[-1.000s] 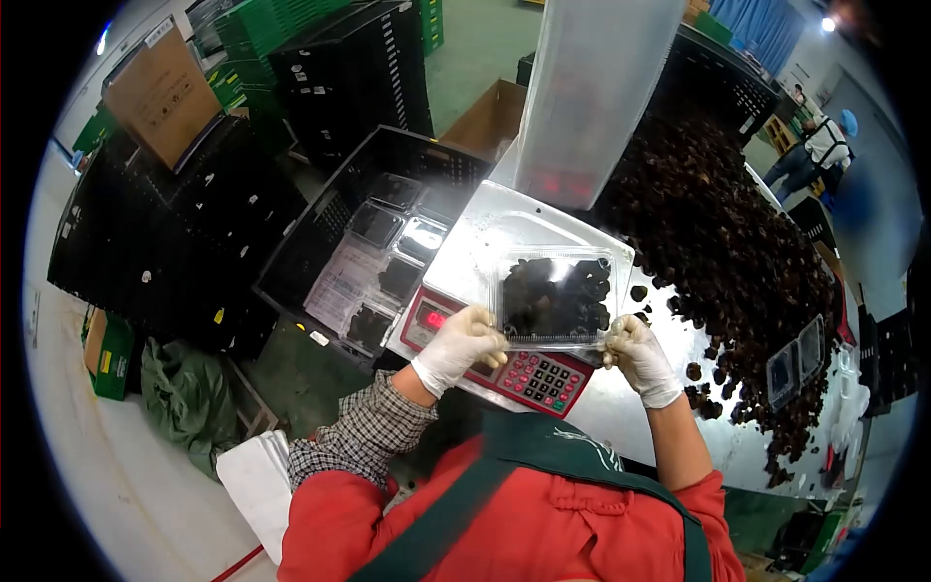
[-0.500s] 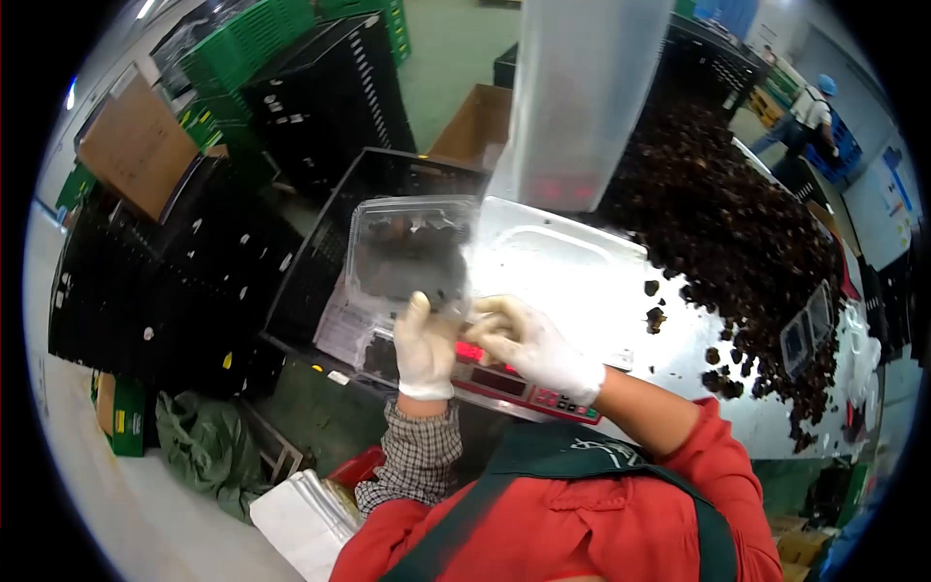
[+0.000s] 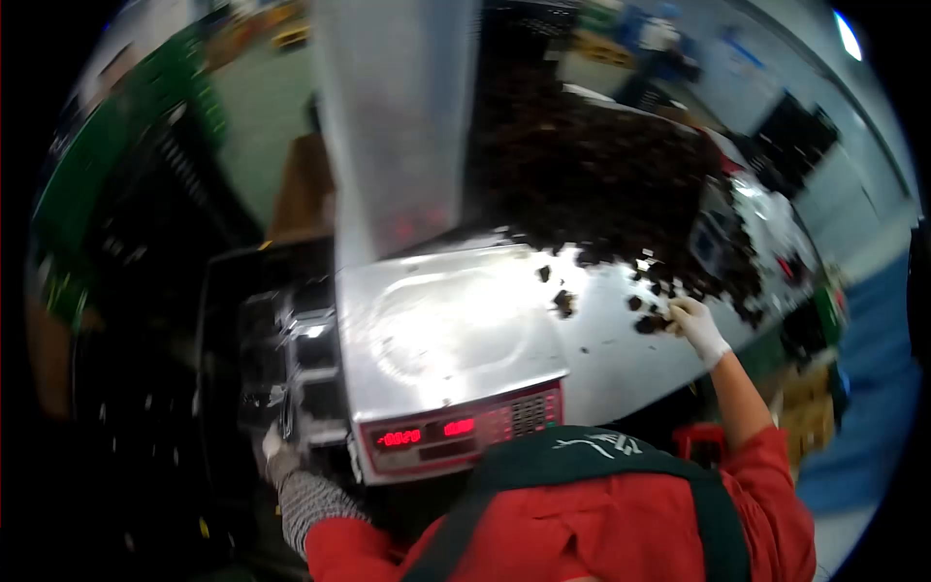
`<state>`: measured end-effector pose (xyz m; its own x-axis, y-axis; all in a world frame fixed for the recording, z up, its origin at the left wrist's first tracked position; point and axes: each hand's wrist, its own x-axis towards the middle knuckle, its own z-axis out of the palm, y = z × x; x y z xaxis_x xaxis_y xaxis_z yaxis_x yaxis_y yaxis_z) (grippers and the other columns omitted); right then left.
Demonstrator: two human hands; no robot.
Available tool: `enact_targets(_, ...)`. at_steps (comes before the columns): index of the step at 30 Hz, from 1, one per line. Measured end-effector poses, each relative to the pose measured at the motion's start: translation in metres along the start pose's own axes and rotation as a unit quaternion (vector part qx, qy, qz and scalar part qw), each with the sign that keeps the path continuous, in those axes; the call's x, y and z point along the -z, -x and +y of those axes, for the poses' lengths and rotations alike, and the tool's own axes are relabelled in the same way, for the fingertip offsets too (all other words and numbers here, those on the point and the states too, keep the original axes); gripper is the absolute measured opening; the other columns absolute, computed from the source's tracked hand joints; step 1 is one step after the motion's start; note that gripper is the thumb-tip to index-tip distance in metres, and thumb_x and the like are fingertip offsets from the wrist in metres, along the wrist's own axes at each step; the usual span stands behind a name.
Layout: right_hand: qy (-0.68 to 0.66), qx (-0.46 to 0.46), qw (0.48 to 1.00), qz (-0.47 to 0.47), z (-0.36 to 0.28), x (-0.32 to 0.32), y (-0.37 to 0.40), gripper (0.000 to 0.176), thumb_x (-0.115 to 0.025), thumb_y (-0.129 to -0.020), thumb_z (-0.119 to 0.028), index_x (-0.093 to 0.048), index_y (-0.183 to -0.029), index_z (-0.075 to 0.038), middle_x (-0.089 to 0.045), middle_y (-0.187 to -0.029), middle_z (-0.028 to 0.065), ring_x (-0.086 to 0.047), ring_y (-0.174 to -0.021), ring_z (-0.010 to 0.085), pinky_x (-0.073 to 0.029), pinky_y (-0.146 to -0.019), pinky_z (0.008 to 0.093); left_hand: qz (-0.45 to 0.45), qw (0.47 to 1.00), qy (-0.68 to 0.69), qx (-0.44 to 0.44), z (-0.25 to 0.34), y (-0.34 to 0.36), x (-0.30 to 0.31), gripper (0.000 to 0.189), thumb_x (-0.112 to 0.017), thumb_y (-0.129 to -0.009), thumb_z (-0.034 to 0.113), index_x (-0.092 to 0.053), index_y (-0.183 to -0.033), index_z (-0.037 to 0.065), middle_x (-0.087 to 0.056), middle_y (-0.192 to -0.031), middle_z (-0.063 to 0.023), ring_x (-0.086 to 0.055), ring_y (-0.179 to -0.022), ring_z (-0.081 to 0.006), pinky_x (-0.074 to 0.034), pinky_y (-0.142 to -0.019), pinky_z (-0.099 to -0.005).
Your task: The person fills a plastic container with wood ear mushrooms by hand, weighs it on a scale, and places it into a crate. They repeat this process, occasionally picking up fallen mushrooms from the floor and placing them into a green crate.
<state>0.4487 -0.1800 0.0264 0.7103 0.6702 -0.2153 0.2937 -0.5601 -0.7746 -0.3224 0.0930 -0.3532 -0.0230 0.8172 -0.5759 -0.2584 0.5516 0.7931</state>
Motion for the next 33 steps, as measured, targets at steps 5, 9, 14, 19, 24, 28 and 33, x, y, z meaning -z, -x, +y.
enact_targets(5,0.118,-0.117,0.983,0.076,0.073,0.066,-0.008,0.025,-0.056,-0.091,-0.023,-0.062,-0.098,-0.001,-0.062,-0.080,0.0063,-0.060,-0.066,0.0128,-0.046,-0.055,0.0281,0.225,0.973,0.039,0.008,-0.009,-0.009,-0.060,0.028,-0.048,-0.093,0.022,-0.047,-0.119,0.011,-0.059,-0.099,-0.0026,-0.055,-0.083,-0.0210,-0.046,-0.072,-0.0413)
enact_targets(9,0.208,-0.153,0.957,0.132,0.111,0.087,-0.011,0.029,-0.063,-0.083,-0.025,-0.064,-0.098,-0.001,-0.067,-0.093,0.0157,-0.065,-0.081,0.0282,-0.050,-0.074,0.0371,0.072,0.997,0.020,0.008,-0.008,-0.069,-0.015,0.022,-0.051,-0.091,0.020,-0.060,-0.099,0.003,-0.063,-0.086,-0.0087,-0.056,-0.073,-0.0235,-0.047,-0.072,-0.0431)
enact_targets(14,0.316,-0.128,0.931,0.127,0.143,0.082,-0.049,0.035,-0.061,-0.082,-0.030,-0.065,-0.105,-0.004,-0.064,-0.110,0.0204,-0.057,-0.109,0.0377,-0.045,-0.093,0.0419,0.232,0.972,-0.004,-0.030,0.063,-0.014,-0.045,0.056,-0.055,-0.089,0.033,-0.043,-0.134,0.002,-0.047,-0.135,-0.0118,-0.045,-0.124,-0.0274,-0.036,-0.100,-0.0410)
enact_targets(19,0.311,-0.113,0.936,0.121,0.135,0.080,-0.086,0.041,-0.057,-0.083,-0.028,-0.058,-0.119,-0.007,-0.055,-0.123,0.0203,-0.053,-0.114,0.0374,-0.043,-0.097,0.0426,0.172,0.946,-0.124,-0.244,0.106,0.059,-0.057,0.045,-0.063,-0.087,0.021,-0.053,-0.122,-0.005,-0.060,-0.113,-0.0219,-0.060,-0.104,-0.0344,-0.051,-0.091,-0.0408)
enact_targets(24,0.349,-0.040,0.921,0.172,0.156,0.095,-0.146,0.043,-0.058,-0.083,-0.025,-0.052,-0.122,-0.008,-0.054,-0.122,0.0173,-0.053,-0.112,0.0360,-0.045,-0.094,0.0436,0.243,0.938,0.033,-0.245,0.156,0.250,-0.221,0.042,-0.045,-0.095,0.019,-0.048,-0.126,-0.009,-0.053,-0.125,-0.0248,-0.053,-0.115,-0.0369,-0.045,-0.099,-0.0430)
enact_targets(28,0.394,0.036,0.888,0.234,0.172,0.113,-0.189,0.052,-0.064,-0.079,-0.022,-0.046,-0.127,-0.008,-0.053,-0.120,0.0134,-0.051,-0.113,0.0317,-0.045,-0.091,0.0439,0.243,0.935,0.002,-0.260,0.149,0.342,-0.283,0.045,-0.044,-0.095,0.020,-0.045,-0.129,-0.009,-0.047,-0.133,-0.0262,-0.048,-0.122,-0.0368,-0.039,-0.105,-0.0419)
enact_targets(33,0.459,0.071,0.858,0.221,0.201,0.123,-0.228,0.048,-0.059,-0.079,-0.015,-0.050,-0.125,-0.008,-0.057,-0.114,0.0130,-0.052,-0.110,0.0288,-0.041,-0.092,0.0400,0.232,0.936,0.002,-0.266,0.134,0.403,-0.337,0.045,-0.045,-0.094,0.019,-0.045,-0.129,-0.011,-0.047,-0.133,-0.0261,-0.046,-0.125,-0.0366,-0.036,-0.108,-0.0423)
